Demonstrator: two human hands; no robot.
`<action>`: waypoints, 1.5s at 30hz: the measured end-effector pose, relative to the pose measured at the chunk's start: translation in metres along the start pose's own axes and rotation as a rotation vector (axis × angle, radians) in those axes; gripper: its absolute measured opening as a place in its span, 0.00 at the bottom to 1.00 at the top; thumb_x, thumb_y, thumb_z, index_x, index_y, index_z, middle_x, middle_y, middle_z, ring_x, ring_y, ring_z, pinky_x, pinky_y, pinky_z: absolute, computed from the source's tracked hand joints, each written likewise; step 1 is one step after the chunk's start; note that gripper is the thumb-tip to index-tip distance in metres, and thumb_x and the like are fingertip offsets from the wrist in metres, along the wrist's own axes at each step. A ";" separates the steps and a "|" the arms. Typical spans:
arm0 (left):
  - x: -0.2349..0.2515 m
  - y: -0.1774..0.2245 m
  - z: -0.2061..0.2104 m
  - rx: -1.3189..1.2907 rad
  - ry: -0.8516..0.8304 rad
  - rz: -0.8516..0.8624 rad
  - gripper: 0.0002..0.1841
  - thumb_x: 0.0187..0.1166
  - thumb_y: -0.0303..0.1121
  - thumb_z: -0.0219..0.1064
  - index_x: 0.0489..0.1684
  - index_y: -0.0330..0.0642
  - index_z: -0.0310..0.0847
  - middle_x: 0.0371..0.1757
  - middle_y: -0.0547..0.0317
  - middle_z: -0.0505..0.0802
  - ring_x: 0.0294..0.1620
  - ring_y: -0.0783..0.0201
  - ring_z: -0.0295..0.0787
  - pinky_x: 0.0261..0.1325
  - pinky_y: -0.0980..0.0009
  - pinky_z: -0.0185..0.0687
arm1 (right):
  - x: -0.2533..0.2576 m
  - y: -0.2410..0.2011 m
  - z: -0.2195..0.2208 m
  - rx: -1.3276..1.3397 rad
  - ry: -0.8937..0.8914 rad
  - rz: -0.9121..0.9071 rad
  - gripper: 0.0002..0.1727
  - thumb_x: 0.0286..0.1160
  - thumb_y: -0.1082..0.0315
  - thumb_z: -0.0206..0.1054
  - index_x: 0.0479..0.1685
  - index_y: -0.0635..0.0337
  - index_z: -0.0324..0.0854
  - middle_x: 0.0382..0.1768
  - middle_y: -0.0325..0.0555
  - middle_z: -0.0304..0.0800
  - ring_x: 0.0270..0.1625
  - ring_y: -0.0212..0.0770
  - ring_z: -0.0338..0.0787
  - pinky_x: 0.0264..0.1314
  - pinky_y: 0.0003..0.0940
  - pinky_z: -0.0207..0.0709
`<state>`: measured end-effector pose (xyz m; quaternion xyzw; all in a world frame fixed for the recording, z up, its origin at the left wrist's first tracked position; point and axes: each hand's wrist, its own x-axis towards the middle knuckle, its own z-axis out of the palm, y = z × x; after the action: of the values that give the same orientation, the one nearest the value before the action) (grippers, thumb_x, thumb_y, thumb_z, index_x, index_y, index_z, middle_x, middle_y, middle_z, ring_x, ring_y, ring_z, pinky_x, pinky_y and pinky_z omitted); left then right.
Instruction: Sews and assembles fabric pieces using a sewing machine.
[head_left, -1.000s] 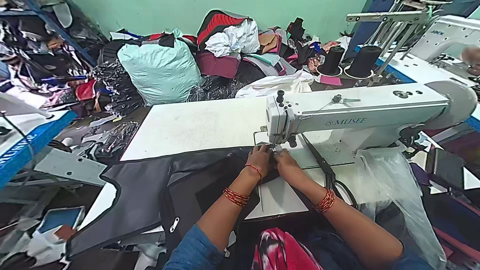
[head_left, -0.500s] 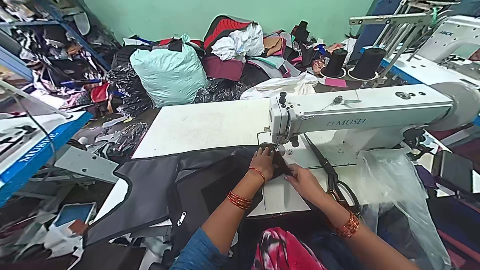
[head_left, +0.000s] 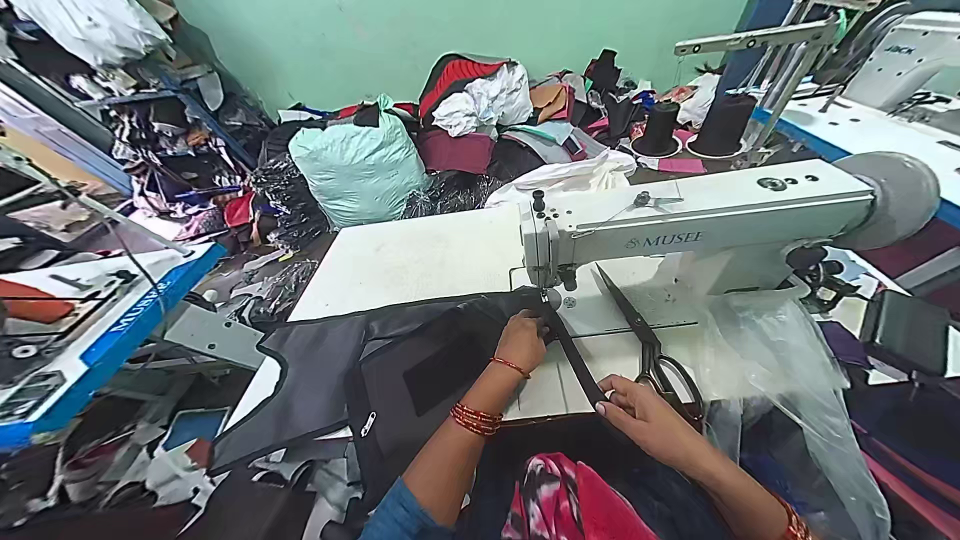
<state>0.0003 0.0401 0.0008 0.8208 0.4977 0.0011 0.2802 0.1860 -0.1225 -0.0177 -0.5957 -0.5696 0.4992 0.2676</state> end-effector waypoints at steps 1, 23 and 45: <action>-0.002 0.003 -0.001 -0.029 0.018 -0.018 0.20 0.92 0.33 0.52 0.71 0.34 0.83 0.76 0.40 0.84 0.82 0.46 0.74 0.88 0.56 0.62 | -0.004 0.001 0.003 -0.013 -0.007 -0.002 0.16 0.84 0.61 0.61 0.63 0.59 0.79 0.23 0.34 0.75 0.24 0.29 0.73 0.32 0.28 0.71; 0.005 0.013 -0.020 -0.670 0.269 -0.185 0.17 0.89 0.32 0.61 0.72 0.36 0.82 0.50 0.55 0.93 0.40 0.71 0.85 0.48 0.73 0.79 | -0.016 0.022 -0.031 -0.509 0.470 0.190 0.35 0.71 0.71 0.75 0.80 0.72 0.70 0.59 0.78 0.83 0.60 0.76 0.86 0.61 0.68 0.78; 0.009 -0.008 -0.025 -0.161 0.043 -0.320 0.21 0.94 0.39 0.50 0.57 0.28 0.83 0.59 0.35 0.89 0.65 0.45 0.85 0.73 0.47 0.74 | -0.041 0.046 -0.028 0.392 -0.361 0.238 0.44 0.61 0.22 0.65 0.65 0.47 0.69 0.25 0.29 0.74 0.17 0.27 0.75 0.20 0.24 0.75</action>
<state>-0.0084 0.0618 0.0158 0.7058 0.6261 0.0138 0.3311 0.2360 -0.1634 -0.0367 -0.4966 -0.4269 0.7256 0.2115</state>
